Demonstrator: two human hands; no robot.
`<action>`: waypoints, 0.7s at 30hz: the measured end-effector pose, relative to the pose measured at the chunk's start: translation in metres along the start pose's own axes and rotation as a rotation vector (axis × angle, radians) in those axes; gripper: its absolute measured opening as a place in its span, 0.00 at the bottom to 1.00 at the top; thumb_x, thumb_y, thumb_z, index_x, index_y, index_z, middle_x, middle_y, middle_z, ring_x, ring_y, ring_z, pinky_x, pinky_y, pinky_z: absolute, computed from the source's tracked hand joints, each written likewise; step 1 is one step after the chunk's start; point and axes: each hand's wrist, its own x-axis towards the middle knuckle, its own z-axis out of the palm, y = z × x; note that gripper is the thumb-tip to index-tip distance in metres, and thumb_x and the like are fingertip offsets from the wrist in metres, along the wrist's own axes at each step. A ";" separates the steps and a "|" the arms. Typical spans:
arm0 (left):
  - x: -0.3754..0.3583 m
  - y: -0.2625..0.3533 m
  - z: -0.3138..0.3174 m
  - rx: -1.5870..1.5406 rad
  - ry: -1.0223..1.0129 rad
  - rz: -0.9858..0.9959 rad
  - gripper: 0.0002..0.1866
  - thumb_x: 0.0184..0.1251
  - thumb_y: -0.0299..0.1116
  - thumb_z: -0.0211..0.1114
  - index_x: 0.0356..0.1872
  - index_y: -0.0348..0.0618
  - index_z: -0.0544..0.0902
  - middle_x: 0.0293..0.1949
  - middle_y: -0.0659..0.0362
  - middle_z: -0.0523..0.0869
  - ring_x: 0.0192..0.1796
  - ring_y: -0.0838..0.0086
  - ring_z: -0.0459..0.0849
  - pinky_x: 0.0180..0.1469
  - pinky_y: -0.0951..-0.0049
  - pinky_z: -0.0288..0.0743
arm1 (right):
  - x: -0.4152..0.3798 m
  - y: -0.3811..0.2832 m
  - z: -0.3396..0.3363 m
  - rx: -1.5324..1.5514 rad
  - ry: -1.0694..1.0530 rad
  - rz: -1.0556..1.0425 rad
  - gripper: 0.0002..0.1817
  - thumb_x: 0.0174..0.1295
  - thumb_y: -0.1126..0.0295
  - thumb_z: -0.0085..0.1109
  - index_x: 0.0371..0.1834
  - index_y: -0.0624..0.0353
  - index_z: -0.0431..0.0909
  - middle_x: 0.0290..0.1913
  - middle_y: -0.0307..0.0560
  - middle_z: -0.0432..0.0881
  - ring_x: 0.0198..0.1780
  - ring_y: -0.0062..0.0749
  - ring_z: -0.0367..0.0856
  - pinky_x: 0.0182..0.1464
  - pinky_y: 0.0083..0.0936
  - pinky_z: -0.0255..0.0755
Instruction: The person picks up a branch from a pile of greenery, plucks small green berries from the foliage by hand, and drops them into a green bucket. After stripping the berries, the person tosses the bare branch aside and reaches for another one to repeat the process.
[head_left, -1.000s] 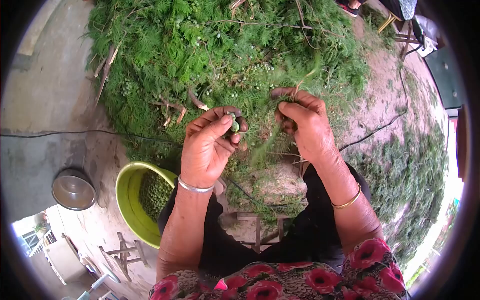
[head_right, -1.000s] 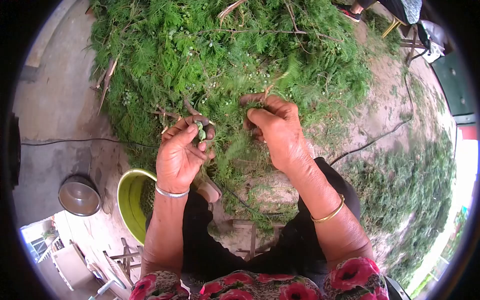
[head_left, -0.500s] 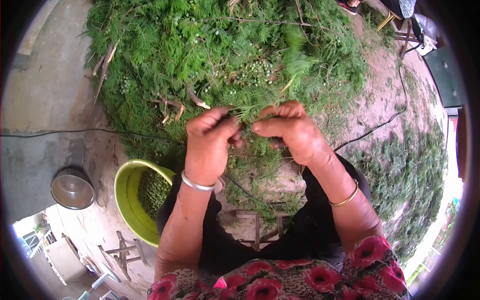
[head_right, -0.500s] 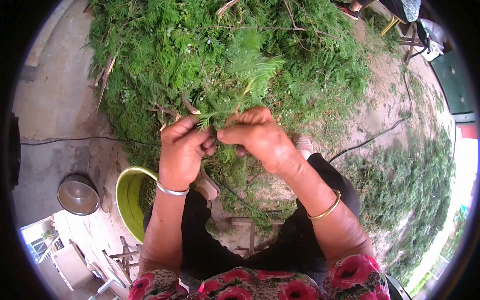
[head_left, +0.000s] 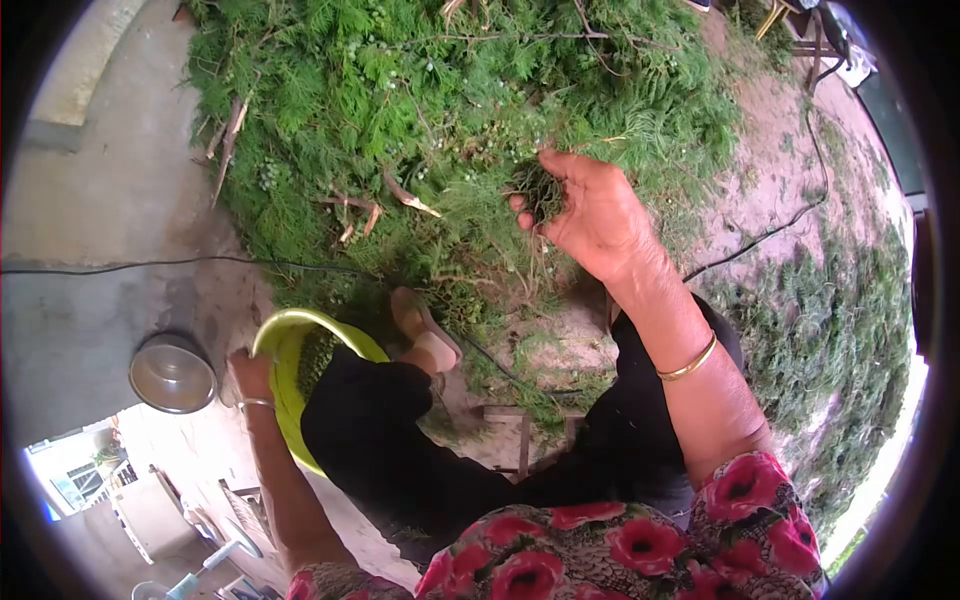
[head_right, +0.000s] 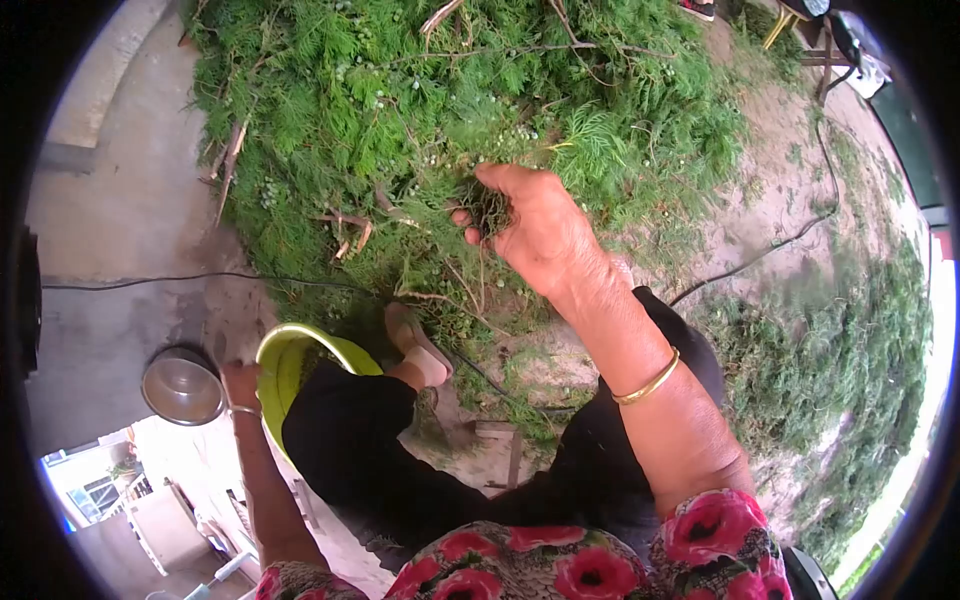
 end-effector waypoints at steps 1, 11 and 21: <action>-0.020 0.040 -0.011 0.304 0.145 -0.107 0.20 0.48 0.31 0.67 0.44 0.31 0.78 0.39 0.42 0.81 0.39 0.54 0.81 0.48 0.57 0.74 | -0.001 0.000 0.000 0.006 -0.010 -0.009 0.13 0.65 0.69 0.47 0.44 0.69 0.71 0.38 0.49 0.76 0.33 0.34 0.75 0.32 0.28 0.68; -0.096 0.414 0.002 -0.790 -0.215 0.232 0.19 0.56 0.28 0.65 0.49 0.30 0.76 0.37 0.52 0.84 0.36 0.73 0.83 0.38 0.78 0.77 | -0.006 0.018 0.005 0.030 -0.107 -0.006 0.11 0.64 0.67 0.48 0.44 0.63 0.69 0.43 0.47 0.74 0.44 0.39 0.75 0.42 0.34 0.70; -0.057 0.362 0.055 -1.224 -0.301 -0.170 0.02 0.51 0.17 0.58 0.23 0.34 0.76 0.20 0.59 0.78 0.18 0.76 0.75 0.20 0.77 0.72 | -0.010 0.001 -0.013 -0.704 0.203 -0.074 0.11 0.57 0.70 0.59 0.32 0.69 0.76 0.29 0.44 0.76 0.33 0.27 0.74 0.37 0.22 0.69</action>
